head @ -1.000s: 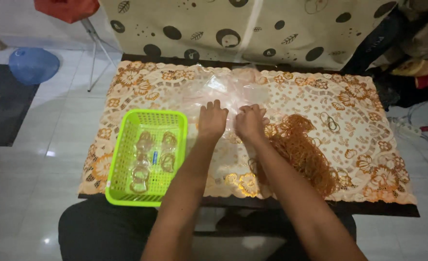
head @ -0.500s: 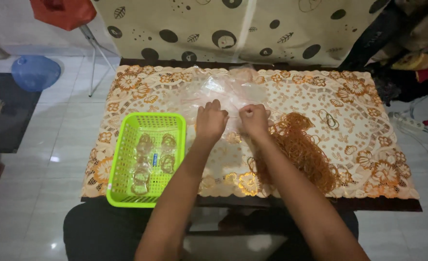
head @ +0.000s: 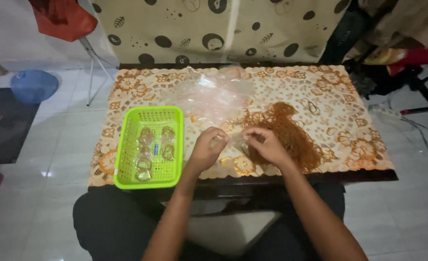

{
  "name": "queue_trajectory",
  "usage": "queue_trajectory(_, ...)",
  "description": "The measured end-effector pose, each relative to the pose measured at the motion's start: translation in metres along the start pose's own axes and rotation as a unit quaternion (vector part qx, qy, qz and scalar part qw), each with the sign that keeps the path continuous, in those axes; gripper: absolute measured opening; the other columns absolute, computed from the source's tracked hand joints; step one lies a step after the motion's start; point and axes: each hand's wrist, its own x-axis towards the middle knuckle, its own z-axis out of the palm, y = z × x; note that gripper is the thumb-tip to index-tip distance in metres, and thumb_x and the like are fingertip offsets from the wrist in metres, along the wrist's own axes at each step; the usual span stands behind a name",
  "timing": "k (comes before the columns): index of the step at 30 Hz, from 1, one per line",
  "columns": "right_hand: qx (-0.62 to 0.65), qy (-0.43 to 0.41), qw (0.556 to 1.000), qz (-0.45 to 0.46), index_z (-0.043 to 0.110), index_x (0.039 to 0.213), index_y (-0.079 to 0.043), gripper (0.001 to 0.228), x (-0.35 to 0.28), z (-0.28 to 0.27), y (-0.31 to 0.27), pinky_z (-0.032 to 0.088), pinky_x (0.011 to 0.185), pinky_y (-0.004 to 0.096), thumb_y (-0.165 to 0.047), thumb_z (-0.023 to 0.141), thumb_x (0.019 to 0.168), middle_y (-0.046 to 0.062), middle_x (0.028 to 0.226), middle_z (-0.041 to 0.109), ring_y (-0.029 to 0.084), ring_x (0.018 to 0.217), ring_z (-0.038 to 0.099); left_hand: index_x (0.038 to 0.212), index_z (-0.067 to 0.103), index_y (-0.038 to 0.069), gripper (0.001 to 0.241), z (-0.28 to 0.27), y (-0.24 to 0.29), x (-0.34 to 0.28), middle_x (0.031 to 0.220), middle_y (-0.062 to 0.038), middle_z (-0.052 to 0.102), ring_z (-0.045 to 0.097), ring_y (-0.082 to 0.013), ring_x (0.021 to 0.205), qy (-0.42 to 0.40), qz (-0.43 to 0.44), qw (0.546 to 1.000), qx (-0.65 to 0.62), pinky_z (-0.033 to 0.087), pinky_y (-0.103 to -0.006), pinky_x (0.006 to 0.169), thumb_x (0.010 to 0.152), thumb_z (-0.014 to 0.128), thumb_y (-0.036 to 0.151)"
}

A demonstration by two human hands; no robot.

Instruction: Untangling and sorting rubber bands from a pile into a plastic basket

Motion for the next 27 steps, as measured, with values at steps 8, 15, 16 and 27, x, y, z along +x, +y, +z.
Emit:
queue_trajectory(8, 0.036, 0.021, 0.999, 0.016, 0.08, 0.104, -0.006, 0.015, -0.061, 0.001, 0.0, 0.051, 0.064, 0.024, -0.013, 0.077, 0.09, 0.003, 0.078, 0.073, 0.009, 0.07, 0.059, 0.1, 0.074, 0.009, 0.009, 0.007, 0.003, -0.038, 0.081, -0.007, 0.073, 0.063, -0.0109, 0.069, -0.029, -0.075, 0.978, -0.195, 0.053, -0.0247, 0.066, 0.095, 0.069, 0.015)
queue_trajectory(15, 0.045, 0.064, 0.996, 0.036, 0.081, 0.102, -0.008, 0.013, -0.081, 0.011, 0.013, 0.05, 0.07, 0.025, -0.013, 0.077, 0.09, 0.002, 0.081, 0.072, 0.01, 0.074, 0.058, 0.103, 0.075, 0.007, 0.012, 0.002, 0.011, -0.051, 0.081, -0.008, 0.073, 0.064, -0.0116, 0.067, -0.036, -0.092, 0.974, -0.202, 0.052, -0.024, 0.067, 0.095, 0.069, 0.013)
queue_trajectory(16, 0.044, 0.062, 0.996, 0.037, 0.081, 0.102, -0.008, 0.013, -0.081, 0.012, 0.015, 0.05, 0.07, 0.025, -0.013, 0.077, 0.09, 0.002, 0.081, 0.072, 0.01, 0.074, 0.058, 0.103, 0.075, 0.007, 0.012, 0.002, 0.006, -0.052, 0.081, -0.008, 0.073, 0.064, -0.0116, 0.067, -0.034, -0.093, 0.974, -0.203, 0.052, -0.024, 0.067, 0.095, 0.069, 0.013)
queue_trajectory(27, 0.092, 0.1, 0.989, 0.053, 0.077, 0.101, -0.005, 0.013, -0.075, 0.028, 0.014, 0.049, 0.054, 0.022, -0.01, 0.076, 0.089, 0.003, 0.07, 0.067, 0.006, 0.053, 0.055, 0.121, 0.069, 0.012, 0.039, -0.017, 0.032, -0.07, 0.119, -0.009, 0.058, 0.058, -0.028, 0.108, 0.072, 0.07, 0.994, 0.046, 0.038, -0.0414, 0.098, 0.085, 0.082, 0.019)
